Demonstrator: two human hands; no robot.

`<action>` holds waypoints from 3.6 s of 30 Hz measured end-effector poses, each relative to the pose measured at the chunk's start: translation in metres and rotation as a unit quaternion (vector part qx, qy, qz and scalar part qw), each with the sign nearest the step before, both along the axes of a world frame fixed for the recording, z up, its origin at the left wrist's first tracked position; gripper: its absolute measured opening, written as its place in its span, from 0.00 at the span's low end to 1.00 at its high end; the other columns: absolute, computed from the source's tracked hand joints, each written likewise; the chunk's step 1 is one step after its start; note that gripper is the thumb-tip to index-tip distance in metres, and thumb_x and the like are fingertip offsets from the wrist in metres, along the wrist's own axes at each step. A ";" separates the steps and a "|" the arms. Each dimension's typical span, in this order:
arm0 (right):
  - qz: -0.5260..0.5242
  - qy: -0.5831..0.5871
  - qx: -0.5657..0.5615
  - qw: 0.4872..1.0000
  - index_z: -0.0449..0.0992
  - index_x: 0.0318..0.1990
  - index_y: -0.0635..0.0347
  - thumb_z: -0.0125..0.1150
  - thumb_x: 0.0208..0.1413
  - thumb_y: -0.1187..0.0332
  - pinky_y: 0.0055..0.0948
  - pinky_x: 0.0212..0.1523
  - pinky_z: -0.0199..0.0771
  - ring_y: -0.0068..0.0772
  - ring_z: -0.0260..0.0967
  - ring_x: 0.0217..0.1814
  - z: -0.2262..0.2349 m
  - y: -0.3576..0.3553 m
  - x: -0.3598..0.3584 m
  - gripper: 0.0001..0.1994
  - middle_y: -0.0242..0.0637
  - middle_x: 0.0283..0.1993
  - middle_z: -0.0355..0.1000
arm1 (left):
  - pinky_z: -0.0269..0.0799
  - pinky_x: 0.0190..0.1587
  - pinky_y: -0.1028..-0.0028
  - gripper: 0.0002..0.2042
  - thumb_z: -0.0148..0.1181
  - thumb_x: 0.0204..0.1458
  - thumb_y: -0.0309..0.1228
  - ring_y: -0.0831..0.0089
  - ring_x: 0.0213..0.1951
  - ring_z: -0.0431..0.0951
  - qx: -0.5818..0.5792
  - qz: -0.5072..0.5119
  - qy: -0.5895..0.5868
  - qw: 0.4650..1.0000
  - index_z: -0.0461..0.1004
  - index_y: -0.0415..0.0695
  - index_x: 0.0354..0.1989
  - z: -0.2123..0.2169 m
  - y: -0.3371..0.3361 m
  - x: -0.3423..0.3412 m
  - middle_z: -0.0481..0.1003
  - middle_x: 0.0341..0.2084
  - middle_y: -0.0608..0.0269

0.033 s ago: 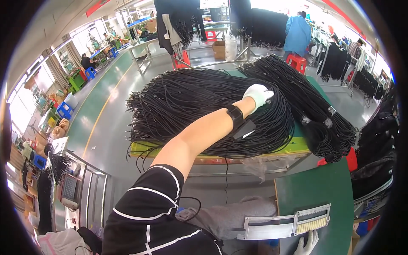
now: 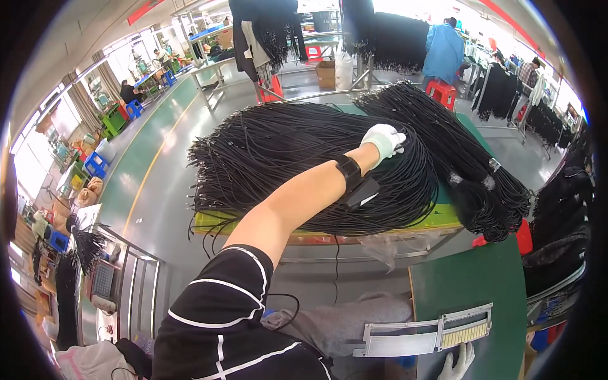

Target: The person picks up a bundle of cables, separates them, and places the ends into a metal fixture by hand. After arranging the cables, the person moves the fixture to a machine, places it on the platform, and then removes the fixture to take the cables out.

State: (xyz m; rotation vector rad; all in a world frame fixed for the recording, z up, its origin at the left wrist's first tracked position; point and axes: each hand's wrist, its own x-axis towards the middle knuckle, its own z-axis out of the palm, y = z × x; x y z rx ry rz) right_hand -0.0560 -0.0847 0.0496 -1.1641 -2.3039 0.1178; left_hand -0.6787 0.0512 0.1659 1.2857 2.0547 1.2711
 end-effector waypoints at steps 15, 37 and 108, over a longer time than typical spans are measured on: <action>-0.070 0.073 -0.082 0.991 0.75 0.57 0.64 0.64 0.51 0.73 0.48 0.72 0.54 0.56 0.58 0.70 -0.041 0.012 0.016 0.23 0.50 0.64 0.68 | 0.81 0.41 0.59 0.11 0.47 0.64 0.30 0.52 0.37 0.81 0.188 -0.206 -0.484 0.829 0.72 0.33 0.41 -0.021 -0.025 -0.017 0.78 0.41 0.41; -0.105 0.054 -0.079 0.990 0.78 0.55 0.59 0.65 0.51 0.67 0.47 0.75 0.50 0.53 0.58 0.72 -0.031 0.003 0.016 0.22 0.47 0.65 0.69 | 0.82 0.45 0.53 0.15 0.51 0.65 0.33 0.45 0.41 0.81 0.242 -0.135 -0.470 0.838 0.67 0.32 0.50 -0.030 -0.035 0.004 0.76 0.44 0.38; 0.228 0.481 -0.570 0.625 0.72 0.56 0.71 0.55 0.67 0.54 0.36 0.61 0.72 0.34 0.73 0.54 0.145 -0.008 -0.341 0.25 0.42 0.51 0.77 | 0.74 0.44 0.57 0.16 0.59 0.55 0.40 0.47 0.40 0.78 0.133 -0.339 0.200 0.909 0.75 0.37 0.40 0.035 -0.208 0.139 0.76 0.39 0.43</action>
